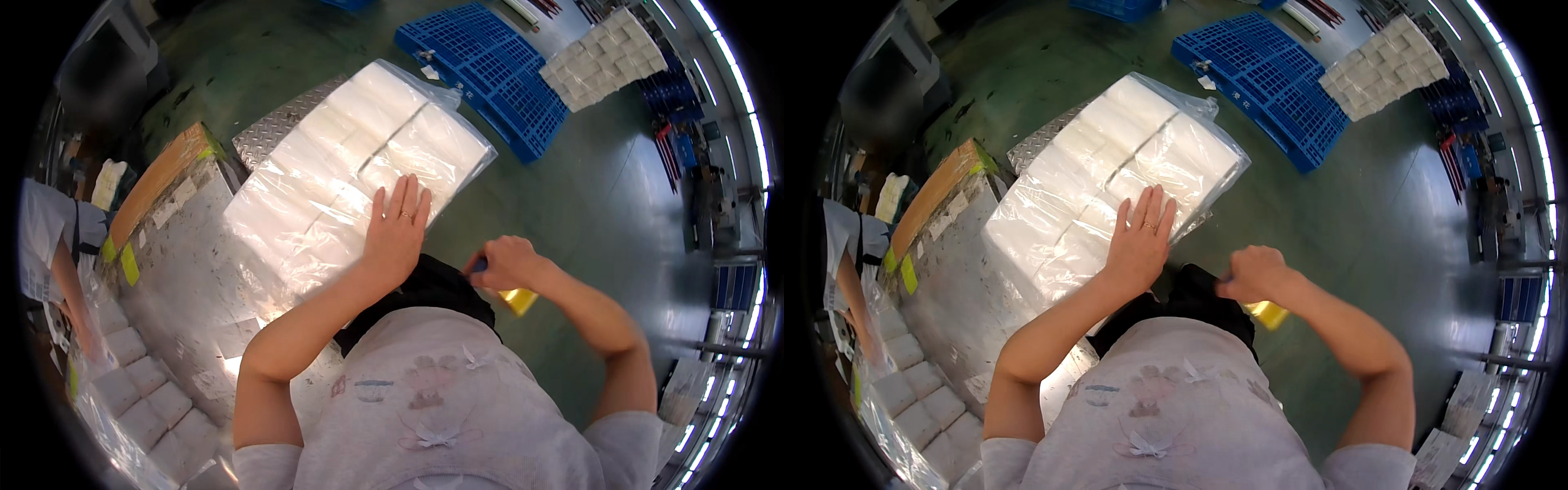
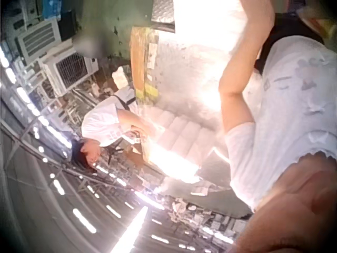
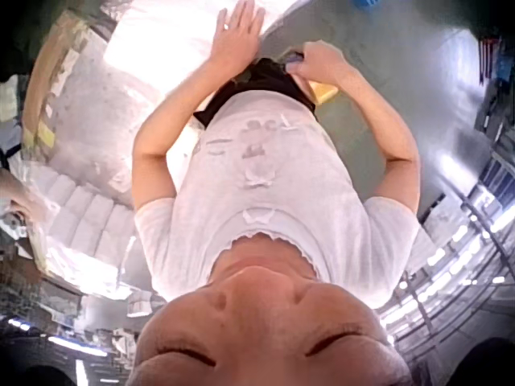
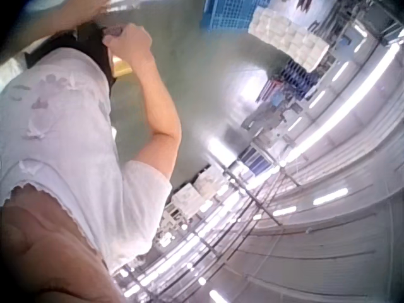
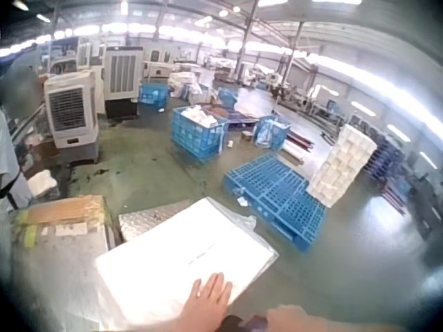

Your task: The person tapes plastic-wrapped bundles of white rectangular objects and moves them from a work surface to a blue plastic pallet.

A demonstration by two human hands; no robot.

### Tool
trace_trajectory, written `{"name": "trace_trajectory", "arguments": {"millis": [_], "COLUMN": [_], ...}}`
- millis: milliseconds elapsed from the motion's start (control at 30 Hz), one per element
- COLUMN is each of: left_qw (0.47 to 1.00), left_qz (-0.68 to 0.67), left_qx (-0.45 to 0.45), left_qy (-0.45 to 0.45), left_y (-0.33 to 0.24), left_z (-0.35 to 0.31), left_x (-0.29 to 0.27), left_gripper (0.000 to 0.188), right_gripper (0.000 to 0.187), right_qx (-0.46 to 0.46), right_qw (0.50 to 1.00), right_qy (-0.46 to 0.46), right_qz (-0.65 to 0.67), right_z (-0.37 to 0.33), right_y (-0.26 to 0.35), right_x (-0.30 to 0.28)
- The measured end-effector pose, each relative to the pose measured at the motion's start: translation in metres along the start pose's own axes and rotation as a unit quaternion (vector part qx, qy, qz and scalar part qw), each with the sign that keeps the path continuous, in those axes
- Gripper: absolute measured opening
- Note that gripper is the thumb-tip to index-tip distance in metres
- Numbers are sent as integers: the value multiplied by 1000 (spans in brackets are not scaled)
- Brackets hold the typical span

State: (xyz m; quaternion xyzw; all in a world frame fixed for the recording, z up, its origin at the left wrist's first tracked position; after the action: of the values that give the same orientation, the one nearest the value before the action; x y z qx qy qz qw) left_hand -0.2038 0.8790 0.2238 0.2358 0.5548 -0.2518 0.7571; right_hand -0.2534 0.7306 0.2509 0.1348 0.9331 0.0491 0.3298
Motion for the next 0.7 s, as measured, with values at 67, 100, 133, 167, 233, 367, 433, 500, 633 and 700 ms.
{"name": "trace_trajectory", "arguments": {"millis": [67, 100, 133, 167, 233, 367, 433, 500, 633, 700], "left_qw": [1000, 999, 998, 999, 999, 997, 999, 994, 987, 986], "left_qz": [17, 33, 50, 46, 41, 78, -19, -96, -131, -98], "left_qx": [-12, -17, -25, -26, -29, -20, -20, -30, -90, -132], "left_qy": [13, 14, 16, 6, -15, 0, 44, 48, -21, -35], "left_y": [-1, -5, -9, -13, -21, -21, -16, -10, 16, 36], "left_z": [5, 8, 11, 13, 18, 21, 23, 29, 64, 86], "left_x": [1, 3, 5, 6, 9, 3, -8, -23, -27, -23], "left_gripper": [61, 61, 60, 60, 60, 61, 63, 66, 58, 55], "right_gripper": [50, 51, 51, 51, 56, 67, 70, 72, 69, 59], "right_qx": [58, 79, 97, 113, 95, 51, 31, -4, -66, -65], "right_qw": [990, 994, 995, 992, 986, 976, 968, 945, 791, 588], "right_qy": [56, 25, -5, -36, -112, -188, -228, -296, -429, -430], "right_qz": [-114, -64, -16, 33, 81, 94, 103, 139, 430, 682], "right_z": [7, 10, 14, 18, 27, 56, 72, 93, 171, 217], "right_y": [-50, -73, -95, -107, -115, -136, -144, -154, -196, -211], "right_x": [21, 20, 18, 15, 8, 0, -13, -31, -68, -78]}}
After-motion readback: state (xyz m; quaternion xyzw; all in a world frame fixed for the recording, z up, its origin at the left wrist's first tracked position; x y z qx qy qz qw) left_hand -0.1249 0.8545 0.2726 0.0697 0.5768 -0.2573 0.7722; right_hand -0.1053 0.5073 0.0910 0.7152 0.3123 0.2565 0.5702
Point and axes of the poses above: each hand's wrist, its own z-axis towards the middle knuckle, its own x-axis out of the palm, y = z × x, the point moved 6 cm from there along z, towards the middle knuckle, and after that the axes turned 15 degrees about z, right-handed, at the moved point
